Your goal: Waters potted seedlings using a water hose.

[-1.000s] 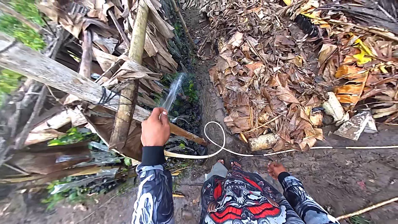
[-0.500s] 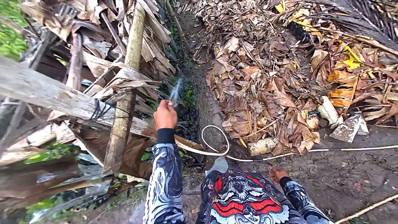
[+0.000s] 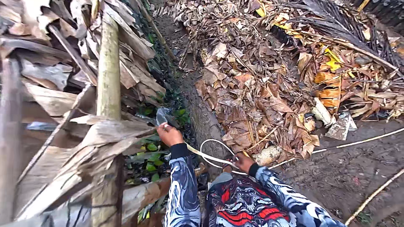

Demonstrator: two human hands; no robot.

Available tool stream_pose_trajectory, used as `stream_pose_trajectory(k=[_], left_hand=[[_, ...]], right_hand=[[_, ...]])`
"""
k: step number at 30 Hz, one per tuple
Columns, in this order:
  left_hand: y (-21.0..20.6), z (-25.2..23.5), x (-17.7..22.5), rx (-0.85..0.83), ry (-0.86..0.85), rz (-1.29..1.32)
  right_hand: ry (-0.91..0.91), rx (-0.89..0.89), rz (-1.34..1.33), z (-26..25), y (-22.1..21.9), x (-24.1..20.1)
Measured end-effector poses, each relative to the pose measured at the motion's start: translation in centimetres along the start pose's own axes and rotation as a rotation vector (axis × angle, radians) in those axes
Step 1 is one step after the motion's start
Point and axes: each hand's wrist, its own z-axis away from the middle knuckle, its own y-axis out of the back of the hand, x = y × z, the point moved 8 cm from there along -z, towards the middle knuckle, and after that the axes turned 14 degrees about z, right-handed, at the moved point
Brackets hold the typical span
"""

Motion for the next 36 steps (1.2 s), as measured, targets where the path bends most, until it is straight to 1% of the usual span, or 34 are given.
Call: stream_pose_trajectory(k=[2, 4, 6, 8, 10, 13, 16, 18, 20, 21, 22, 24, 26, 28, 30, 33, 36], left_hand=[[-0.9, -0.7, -0.1, 0.000, 0.015, 0.086], [-1.3, -1.1, 0.2, -0.008, 0.027, 0.174], [-1.2, -1.2, 0.9, -0.009, 0.044, 0.261], [-0.9, -1.6, 1.7, -0.024, 0.052, 0.336], [-0.2, -2.1, 1.9, -0.055, 0.064, 0.337], [1.7, -2.4, 1.1, -0.066, 0.076, 0.345], [4.3, -2.2, -0.3, -0.040, 0.069, 0.497], [5.6, -2.1, 0.0, -0.029, 0.048, 0.587], [6.3, -1.8, 0.1, -0.014, 0.075, 0.608], [6.4, -1.3, 0.1, 0.012, 0.096, 0.594], [6.4, -0.9, 0.1, 0.037, 0.117, 0.585], [6.3, -0.1, 0.4, 0.058, 0.130, 0.585], [6.4, 0.2, 0.9, 0.058, 0.115, 0.606], [6.5, 0.3, 1.3, 0.063, 0.091, 0.636], [6.0, 0.2, 1.4, 0.048, 0.060, 0.667], [5.2, 0.6, 1.4, 0.087, 0.005, 0.694], [6.0, 0.3, 2.6, 0.135, -0.093, 0.762]], right_hand=[[0.013, -0.064, 0.168, -2.1, -0.4, -5.4], [0.036, -0.129, 0.303, -4.2, -1.3, -9.5], [0.065, -0.178, 0.396, -6.2, -2.6, -11.7], [0.077, -0.231, 0.450, -8.5, -3.8, -12.0], [0.052, -0.243, 0.477, -10.6, -4.2, -10.9], [-0.094, -0.209, 0.486, -11.6, -1.6, -8.8], [-0.294, -0.168, 0.486, -13.0, 0.1, -2.6], [-0.397, -0.155, 0.484, -12.7, 1.5, 1.1], [-0.436, -0.138, 0.451, -12.7, 2.9, 2.5], [-0.447, -0.100, 0.422, -13.4, 3.4, 2.3], [-0.444, -0.061, 0.402, -14.1, 4.3, 1.3], [-0.403, 0.005, 0.355, -15.5, 6.7, -2.3], [-0.325, 0.060, 0.337, -17.2, 9.0, -6.9], [-0.203, 0.101, 0.367, -18.7, 10.1, -11.7], [-0.033, 0.091, 0.424, -19.2, 10.4, -17.9], [0.180, 0.099, 0.442, -18.4, 8.8, -26.1], [0.342, 0.134, 0.402, -17.3, 7.6, -31.4]])
